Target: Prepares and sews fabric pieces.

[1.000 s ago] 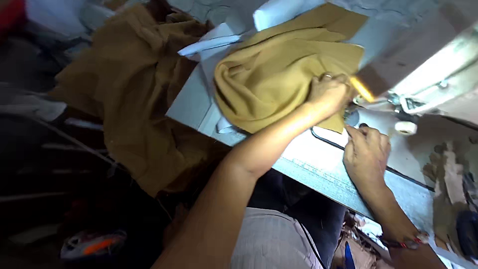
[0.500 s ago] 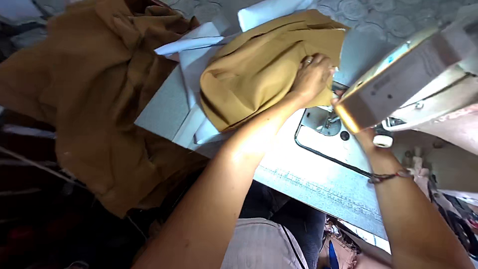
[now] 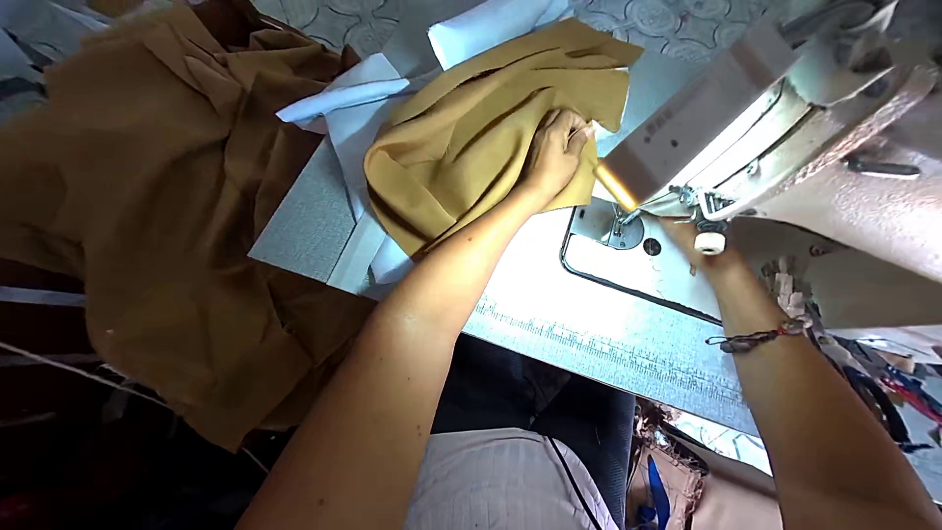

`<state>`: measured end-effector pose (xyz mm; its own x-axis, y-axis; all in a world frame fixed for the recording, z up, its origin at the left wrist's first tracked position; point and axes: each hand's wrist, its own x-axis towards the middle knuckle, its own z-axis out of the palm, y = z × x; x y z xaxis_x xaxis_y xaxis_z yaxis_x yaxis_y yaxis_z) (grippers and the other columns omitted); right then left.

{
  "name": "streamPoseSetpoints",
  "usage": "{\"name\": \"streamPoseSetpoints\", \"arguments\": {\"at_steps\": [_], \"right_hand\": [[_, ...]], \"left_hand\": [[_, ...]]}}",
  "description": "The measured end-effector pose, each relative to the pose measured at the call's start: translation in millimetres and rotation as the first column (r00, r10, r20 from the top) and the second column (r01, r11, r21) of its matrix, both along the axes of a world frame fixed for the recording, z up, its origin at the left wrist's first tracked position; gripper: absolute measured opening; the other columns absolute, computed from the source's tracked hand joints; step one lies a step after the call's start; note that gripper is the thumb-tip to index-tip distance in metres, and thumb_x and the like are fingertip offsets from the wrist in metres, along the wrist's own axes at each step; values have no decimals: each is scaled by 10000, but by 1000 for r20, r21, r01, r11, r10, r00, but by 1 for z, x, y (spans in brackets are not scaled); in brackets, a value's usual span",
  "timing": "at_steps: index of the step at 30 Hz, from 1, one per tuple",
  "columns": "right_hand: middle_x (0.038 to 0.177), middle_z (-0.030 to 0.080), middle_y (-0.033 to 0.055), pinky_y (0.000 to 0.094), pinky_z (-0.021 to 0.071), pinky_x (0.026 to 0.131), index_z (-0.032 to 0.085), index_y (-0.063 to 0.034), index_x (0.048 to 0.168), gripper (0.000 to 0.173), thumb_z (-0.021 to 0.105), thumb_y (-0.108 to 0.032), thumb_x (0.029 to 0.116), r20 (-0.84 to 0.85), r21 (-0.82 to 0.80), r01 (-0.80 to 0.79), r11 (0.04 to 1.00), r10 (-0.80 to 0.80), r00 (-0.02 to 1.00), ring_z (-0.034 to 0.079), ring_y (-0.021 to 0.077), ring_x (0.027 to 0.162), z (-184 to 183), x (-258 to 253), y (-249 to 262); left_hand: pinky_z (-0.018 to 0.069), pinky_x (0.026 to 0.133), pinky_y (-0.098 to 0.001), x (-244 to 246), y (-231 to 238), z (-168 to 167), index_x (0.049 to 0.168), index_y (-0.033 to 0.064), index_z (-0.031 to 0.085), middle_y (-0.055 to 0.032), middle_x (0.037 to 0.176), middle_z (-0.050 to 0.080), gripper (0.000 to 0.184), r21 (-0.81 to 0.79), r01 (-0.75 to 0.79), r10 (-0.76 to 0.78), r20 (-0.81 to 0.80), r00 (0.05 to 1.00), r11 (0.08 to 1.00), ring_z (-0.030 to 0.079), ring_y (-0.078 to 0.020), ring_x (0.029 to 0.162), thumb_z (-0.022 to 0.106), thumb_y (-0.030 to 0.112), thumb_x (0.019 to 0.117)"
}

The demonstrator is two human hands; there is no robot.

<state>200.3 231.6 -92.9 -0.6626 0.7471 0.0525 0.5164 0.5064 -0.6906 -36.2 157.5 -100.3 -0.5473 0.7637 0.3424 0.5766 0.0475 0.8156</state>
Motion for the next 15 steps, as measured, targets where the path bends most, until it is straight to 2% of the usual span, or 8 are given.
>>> {"name": "streamPoseSetpoints", "arguments": {"at_steps": [2, 5, 8, 9, 11, 12, 13, 15], "right_hand": [[1390, 559, 284, 408, 369, 1144, 536, 126, 1347, 378, 575, -75, 1028, 116, -159, 75, 984, -56, 992, 520, 303, 1327, 11, 1, -8], [1324, 583, 352, 508, 379, 1111, 558, 176, 1294, 344, 517, -63, 1049, 208, -99, 145, 984, -122, 971, 548, 414, 1288, 16, 3, -13], [1257, 617, 285, 365, 427, 1056, 572, 152, 1260, 323, 542, -74, 1031, 96, -66, 142, 988, -135, 986, 584, 265, 1193, 21, 8, -19], [1266, 613, 292, 382, 418, 1066, 576, 150, 1259, 330, 561, -81, 1022, 95, -48, 129, 991, -124, 988, 576, 284, 1208, 23, 9, -20], [1287, 606, 350, 544, 394, 1088, 595, 153, 1259, 353, 572, -112, 1028, 217, 39, 65, 997, -72, 974, 565, 434, 1267, 31, 8, -19], [1276, 614, 348, 588, 400, 1070, 607, 140, 1254, 352, 568, -135, 1038, 251, 56, 11, 998, -25, 968, 571, 460, 1256, 33, 9, -19], [1277, 631, 313, 584, 413, 1067, 628, 100, 1259, 357, 578, -180, 1042, 257, 75, -61, 995, 40, 965, 583, 432, 1253, 31, 7, -15], [1187, 688, 228, 542, 477, 1014, 690, 5, 1189, 359, 566, -290, 1028, 170, 283, -239, 929, 197, 966, 643, 345, 1179, -3, -5, 2]], "left_hand": [[451, 1059, -401, -4, 7, 2, 1075, -47, 671, -210, 1180, 659, 254, -43, 43, -44, -22, 999, 998, 608, -281, 1186, 569, 183, 1044], [441, 1056, -416, -3, 18, 5, 1047, -64, 673, -220, 1168, 660, 253, -52, 72, -75, -46, 996, 996, 604, -298, 1180, 592, 174, 1032], [435, 1058, -418, -4, 21, 2, 1032, -67, 680, -226, 1154, 665, 255, -49, 82, -85, -70, 994, 995, 605, -308, 1178, 585, 171, 1033], [434, 1056, -415, -3, 19, 0, 1030, -60, 676, -218, 1143, 667, 250, -64, 98, -103, -73, 992, 993, 606, -302, 1169, 574, 168, 1038], [437, 1039, -436, 1, 11, -3, 1035, -52, 667, -205, 1114, 666, 253, -89, 148, -155, -75, 985, 985, 610, -305, 1134, 540, 166, 1046], [445, 1026, -456, 7, 3, -4, 1039, -53, 666, -206, 1106, 671, 257, -84, 172, -177, -64, 982, 982, 620, -310, 1118, 527, 163, 1045], [451, 1019, -466, 14, -8, -4, 1047, -53, 663, -205, 1099, 670, 252, -71, 197, -201, -46, 979, 978, 624, -308, 1107, 517, 152, 1044], [472, 1010, -448, 33, -38, -6, 1050, -62, 660, -200, 1088, 665, 232, -12, 219, -219, -12, 976, 976, 632, -290, 1082, 508, 112, 1034]]}}
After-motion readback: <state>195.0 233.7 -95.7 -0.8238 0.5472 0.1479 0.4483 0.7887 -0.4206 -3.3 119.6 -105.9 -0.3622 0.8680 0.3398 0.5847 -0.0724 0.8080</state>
